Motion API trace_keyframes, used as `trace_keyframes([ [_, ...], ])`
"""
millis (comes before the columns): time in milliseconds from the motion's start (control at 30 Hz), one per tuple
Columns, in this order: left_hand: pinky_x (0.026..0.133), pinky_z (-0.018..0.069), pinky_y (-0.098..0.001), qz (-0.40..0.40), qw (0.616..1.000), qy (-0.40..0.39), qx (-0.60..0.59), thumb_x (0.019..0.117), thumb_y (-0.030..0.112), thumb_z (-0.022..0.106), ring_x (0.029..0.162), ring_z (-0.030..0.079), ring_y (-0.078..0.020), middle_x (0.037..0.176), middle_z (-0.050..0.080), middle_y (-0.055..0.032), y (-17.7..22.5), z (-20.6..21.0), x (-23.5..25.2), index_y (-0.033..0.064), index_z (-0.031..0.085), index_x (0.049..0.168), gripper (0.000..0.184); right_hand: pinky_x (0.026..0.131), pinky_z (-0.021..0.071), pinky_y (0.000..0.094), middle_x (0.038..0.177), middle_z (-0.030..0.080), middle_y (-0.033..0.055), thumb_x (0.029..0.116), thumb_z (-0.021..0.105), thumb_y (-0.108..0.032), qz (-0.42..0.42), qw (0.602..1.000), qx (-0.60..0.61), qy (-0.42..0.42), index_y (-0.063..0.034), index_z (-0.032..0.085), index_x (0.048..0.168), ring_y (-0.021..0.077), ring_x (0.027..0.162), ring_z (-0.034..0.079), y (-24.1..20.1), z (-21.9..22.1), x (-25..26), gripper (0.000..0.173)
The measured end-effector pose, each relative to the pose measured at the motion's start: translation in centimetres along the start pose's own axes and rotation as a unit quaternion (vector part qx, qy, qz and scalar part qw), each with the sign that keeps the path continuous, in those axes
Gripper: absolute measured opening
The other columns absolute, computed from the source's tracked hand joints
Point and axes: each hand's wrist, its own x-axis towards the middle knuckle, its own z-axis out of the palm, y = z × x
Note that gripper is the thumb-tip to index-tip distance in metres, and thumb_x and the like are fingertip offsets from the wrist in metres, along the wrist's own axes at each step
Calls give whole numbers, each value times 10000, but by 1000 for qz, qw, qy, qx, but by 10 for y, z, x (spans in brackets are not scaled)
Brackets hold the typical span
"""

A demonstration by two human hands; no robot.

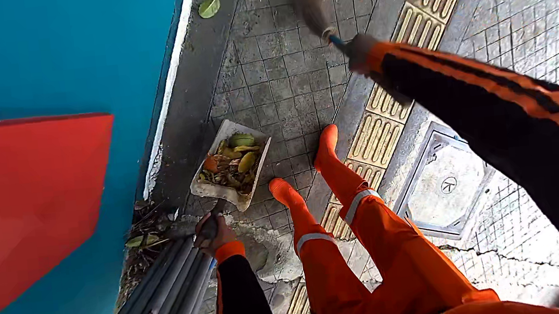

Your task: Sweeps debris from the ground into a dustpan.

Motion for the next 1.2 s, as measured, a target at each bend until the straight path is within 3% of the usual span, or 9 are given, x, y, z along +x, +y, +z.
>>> trace_keyframes([
  [100, 990, 522, -292, 6, 1000, 3, -1, 831, -54, 768, 1109, 655, -162, 1196, 686, -196, 0, 7, -2, -101, 619, 1235, 433, 807, 554, 675, 1060, 681, 279, 787, 762, -1, -118, 988, -34, -91, -22, 556, 1362, 478, 980, 683, 1, 107, -93, 611],
  [233, 1017, 509, -326, 1, 1000, -22, 22, 849, -61, 750, 1148, 647, -219, 1232, 675, -233, 20, 3, 2, -111, 626, 1243, 416, 828, 535, 586, 1109, 687, 241, 907, 641, -30, -138, 957, 65, -247, -118, 436, 1559, 391, 937, 680, 57, 76, -204, 689],
  [367, 1065, 479, -338, -10, 996, -55, 69, 885, -14, 750, 1221, 613, -234, 1302, 643, -239, 35, -9, 11, -98, 594, 1309, 460, 554, 538, 464, 970, 679, 206, 980, 659, -88, 47, 967, 218, -124, -206, 379, 1608, 260, 587, 600, 137, 43, -247, 697],
  [500, 1085, 467, -344, 28, 992, -80, 91, 895, 15, 748, 1250, 603, -234, 1319, 639, -232, 32, -13, 28, -81, 605, 1312, 451, 722, 548, 646, 1041, 669, 311, 957, 668, -59, 188, 957, 219, 23, -105, 462, 1531, 446, 782, 675, 174, 48, -144, 612],
  [600, 1100, 452, -347, 63, 987, -103, 107, 909, 12, 721, 1278, 583, -240, 1347, 623, -235, 34, -15, 38, -86, 601, 1315, 435, 773, 559, 635, 1084, 674, 289, 904, 676, -38, 169, 964, 203, -34, -26, 561, 1393, 434, 877, 693, 118, 100, -101, 503],
  [733, 1125, 436, -352, 117, 976, -131, 131, 891, 8, 730, 1292, 586, -253, 1338, 633, -242, 22, -21, 50, -99, 621, 1278, 416, 898, 530, 662, 1181, 665, 276, 820, 707, -1, -13, 970, 154, -187, -105, 347, 1578, 462, 1074, 665, 9, 207, -198, 846],
  [933, 1107, 452, -380, 153, 971, -145, 110, 857, 32, 770, 1266, 607, -257, 1301, 662, -220, 0, -24, 76, -72, 651, 1250, 423, 900, 531, 572, 1176, 688, 227, 900, 649, -18, -91, 951, 216, -201, -142, 447, 1568, 369, 1011, 680, 21, 169, -307, 709],
  [1100, 1112, 448, -404, 136, 974, -142, 113, 864, 43, 784, 1273, 603, -267, 1316, 657, -212, -8, -28, 80, -40, 662, 1259, 422, 991, 498, 614, 1275, 652, 246, 873, 639, -23, 29, 974, 183, -134, -120, 386, 1580, 416, 1165, 644, 0, 198, -255, 757],
  [1200, 1120, 436, -441, 117, 976, -138, 118, 876, 57, 783, 1287, 593, -297, 1324, 651, -222, 4, -25, 76, -30, 659, 1273, 426, 974, 491, 652, 1245, 651, 272, 860, 681, -4, -74, 965, 157, -194, -74, 456, 1518, 450, 1153, 637, -23, 222, -255, 699],
])
